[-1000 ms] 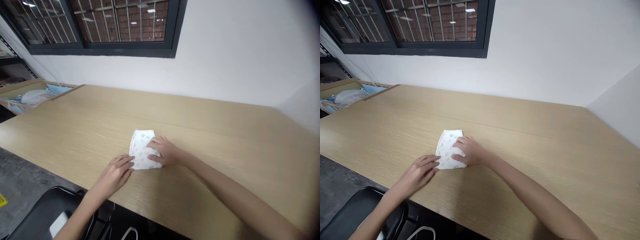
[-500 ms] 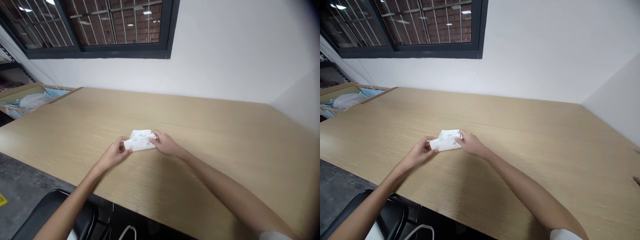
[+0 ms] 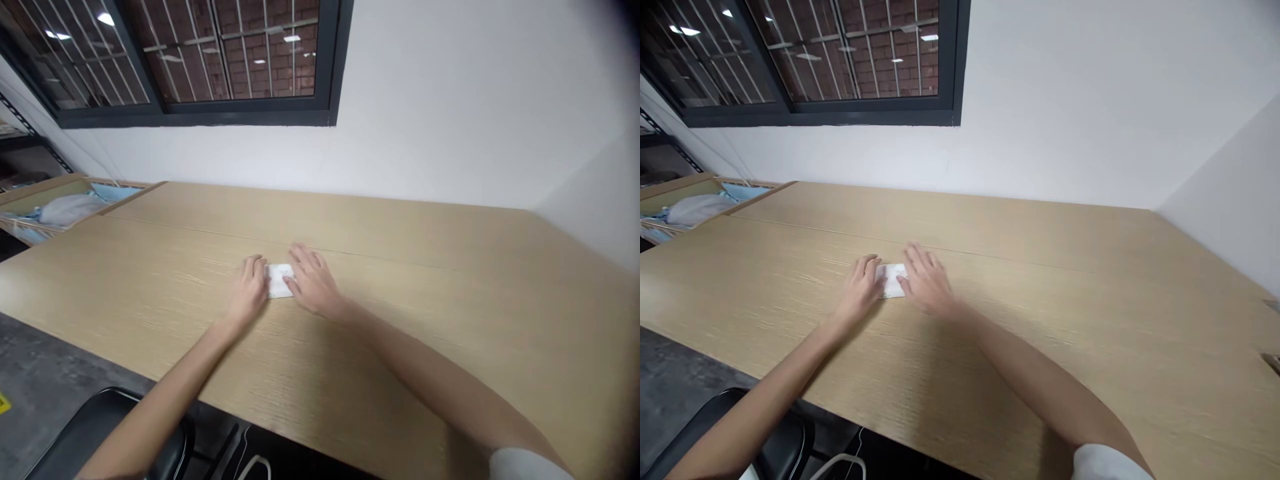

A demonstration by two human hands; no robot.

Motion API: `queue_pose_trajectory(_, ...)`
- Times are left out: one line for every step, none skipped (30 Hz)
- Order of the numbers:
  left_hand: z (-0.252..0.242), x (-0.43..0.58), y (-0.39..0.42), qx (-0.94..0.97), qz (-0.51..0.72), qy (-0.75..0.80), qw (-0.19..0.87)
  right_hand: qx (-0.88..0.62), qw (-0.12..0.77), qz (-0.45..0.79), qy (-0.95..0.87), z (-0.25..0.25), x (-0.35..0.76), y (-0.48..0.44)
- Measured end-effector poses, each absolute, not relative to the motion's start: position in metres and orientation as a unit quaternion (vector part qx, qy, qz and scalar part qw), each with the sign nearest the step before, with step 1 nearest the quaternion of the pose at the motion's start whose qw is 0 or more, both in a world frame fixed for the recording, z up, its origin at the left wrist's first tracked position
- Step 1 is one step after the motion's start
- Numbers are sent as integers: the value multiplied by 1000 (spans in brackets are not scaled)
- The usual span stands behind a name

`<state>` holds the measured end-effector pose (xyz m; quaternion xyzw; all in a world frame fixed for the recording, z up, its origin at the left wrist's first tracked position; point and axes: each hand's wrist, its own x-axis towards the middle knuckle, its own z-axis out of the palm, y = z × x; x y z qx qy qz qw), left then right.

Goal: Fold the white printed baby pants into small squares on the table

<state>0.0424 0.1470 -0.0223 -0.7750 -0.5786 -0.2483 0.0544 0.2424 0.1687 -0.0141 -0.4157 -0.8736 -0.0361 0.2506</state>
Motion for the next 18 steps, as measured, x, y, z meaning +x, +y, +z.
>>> queue_pose_trajectory(-24,47,146,-800,-235,-550,45,-381,238,-40,-893,-16,240,166)
queue_pose_trajectory(-27,51,145,-822,-212,-528,26,-360,221,-34,-906,-19,239,165)
queue_pose_trajectory(-31,53,144,-836,-182,-517,5,-352,203,-25,-914,-22,240,164)
queue_pose_trajectory(-35,53,143,-844,-151,-515,-15,-351,185,-17,-918,-26,242,164)
queue_pose_trajectory(-40,51,142,-845,-122,-520,-29,-354,170,-12,-920,-30,245,165)
queue_pose_trajectory(-44,47,141,-842,-101,-529,-36,-354,159,-9,-922,-34,250,166)
queue_pose_trajectory(-48,42,140,-837,-86,-539,-37,-351,150,-7,-924,-36,256,167)
queue_pose_trajectory(-50,35,139,-833,-75,-547,-36,-351,143,-4,-925,-38,263,168)
queue_pose_trajectory(-51,28,137,-825,-67,-561,-30,-357,136,0,-924,-38,270,169)
queue_pose_trajectory(-51,22,135,-812,-62,-580,-19,-368,129,7,-921,-36,277,169)
queue_pose_trajectory(-49,17,133,-798,-61,-600,-2,-382,122,14,-916,-34,283,169)
queue_pose_trajectory(-46,13,130,-784,-68,-616,22,-393,119,21,-912,-31,288,168)
queue_pose_trajectory(-41,12,127,-775,-83,-625,49,-398,120,26,-909,-27,292,167)
queue_pose_trajectory(-36,13,124,-773,-103,-622,73,-393,127,32,-910,-23,294,166)
queue_pose_trajectory(-30,15,122,-781,-124,-606,88,-380,137,37,-914,-19,294,165)
queue_pose_trajectory(-26,19,121,-796,-142,-582,91,-365,146,45,-918,-16,294,165)
queue_pose_trajectory(-22,23,120,-812,-155,-556,81,-353,153,56,-921,-14,293,166)
queue_pose_trajectory(-20,27,121,-827,-163,-535,61,-347,155,70,-922,-13,291,168)
